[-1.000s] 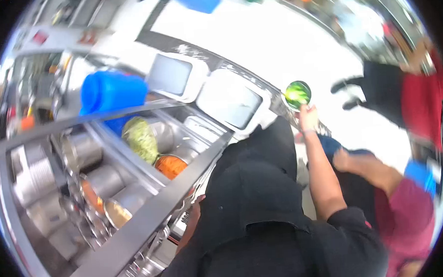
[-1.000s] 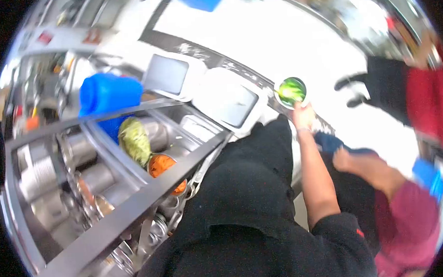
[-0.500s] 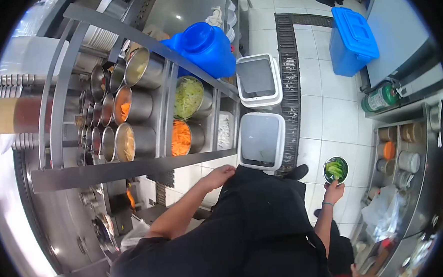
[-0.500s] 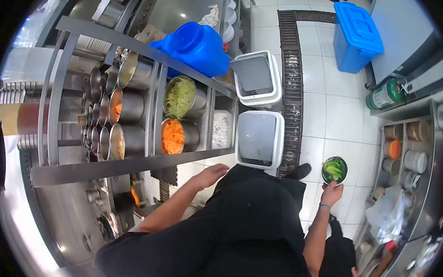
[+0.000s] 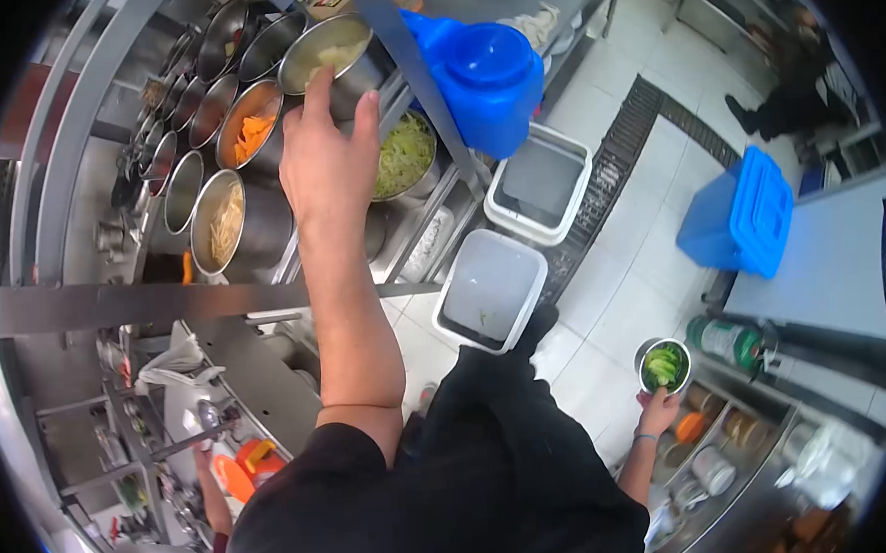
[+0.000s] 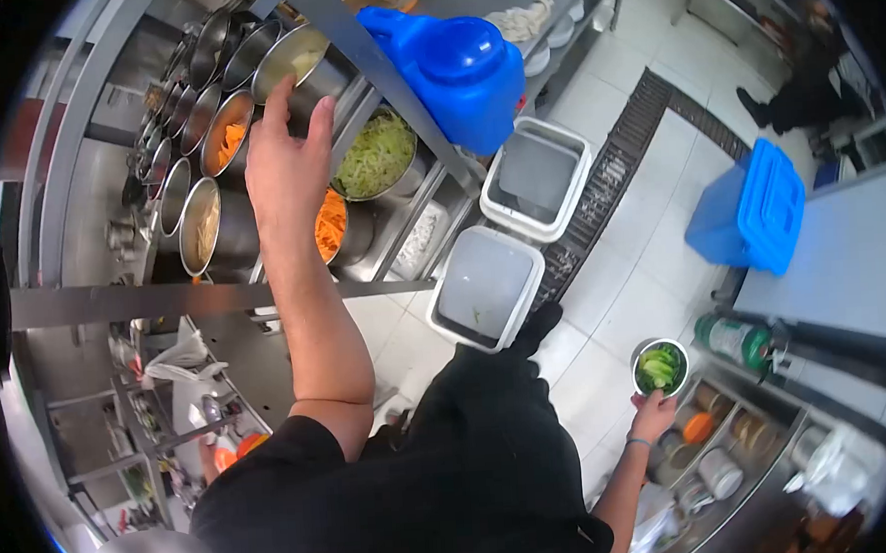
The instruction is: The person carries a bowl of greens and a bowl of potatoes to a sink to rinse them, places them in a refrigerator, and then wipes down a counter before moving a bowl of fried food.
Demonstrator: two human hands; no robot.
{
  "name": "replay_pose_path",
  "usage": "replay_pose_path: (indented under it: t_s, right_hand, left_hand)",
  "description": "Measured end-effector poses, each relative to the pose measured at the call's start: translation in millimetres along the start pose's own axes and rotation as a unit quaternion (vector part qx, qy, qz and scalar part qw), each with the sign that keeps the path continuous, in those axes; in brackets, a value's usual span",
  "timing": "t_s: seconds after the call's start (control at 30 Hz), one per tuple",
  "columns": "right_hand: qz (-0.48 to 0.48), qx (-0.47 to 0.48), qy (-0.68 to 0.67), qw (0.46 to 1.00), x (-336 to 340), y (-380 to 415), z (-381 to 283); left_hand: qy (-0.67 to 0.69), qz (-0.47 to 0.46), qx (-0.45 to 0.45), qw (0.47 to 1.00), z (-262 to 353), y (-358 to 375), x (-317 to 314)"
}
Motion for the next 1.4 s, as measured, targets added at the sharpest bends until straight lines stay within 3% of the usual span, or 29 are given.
replay_pose_path:
  t_s: [0.27,0.47,0.67,0.77,0.83,0.9,1.1,1.33,1.4]
  right_hand:
    - [-0.086,-0.029,0.019,0.996,-33.7,-68.8,-62.3]
    - [-0.134,-0.019,0.056,0.989,-56.9,-141.9,-69.7]
    - [-0.196,-0.006,0.027,0.980,-104.9,-183.7,-130.0]
    - [-0.232,0.041,0.063,0.970,-117.7,-223.6,-159.7]
    - [-0.227,0.042,0.065,0.971,-122.4,-255.7,-168.1]
    - [-0.241,0.057,0.090,0.965,-127.3,-287.7,-186.7]
    - [-0.262,0.065,0.137,0.953,-154.4,-363.9,-258.6]
    - [-0.283,0.055,0.092,0.953,-208.7,-449.8,-312.7]
    - [-0.276,0.048,0.094,0.955,-222.5,-468.0,-334.3]
  left_hand:
    - [0.039,0.012,0.108,0.993,-17.7,-30.1,-12.3]
    - [0.082,0.085,0.158,0.980,-6.0,-27.7,-0.5]
    - [-0.040,0.139,0.099,0.985,27.5,-39.1,19.4]
    - [-0.077,0.130,0.130,0.980,37.6,-43.5,34.8]
    - [-0.050,0.086,0.160,0.982,36.9,-42.0,44.1]
    - [0.047,0.108,0.200,0.973,34.6,-28.8,53.3]
    - [0.097,0.063,0.255,0.960,77.2,30.4,74.2]
    - [0.104,0.001,0.235,0.967,182.4,45.8,7.8]
    - [0.192,-0.014,0.225,0.955,203.6,32.2,-38.4]
Point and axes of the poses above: each hand's wrist, its own y-axis away from the middle knuckle, its own x-axis out of the back of the hand, z = x × y, the point moved 9 cm from there along -y, towards the middle knuckle, and after that the axes turned 1 degree about y, right-handed, at the moved point
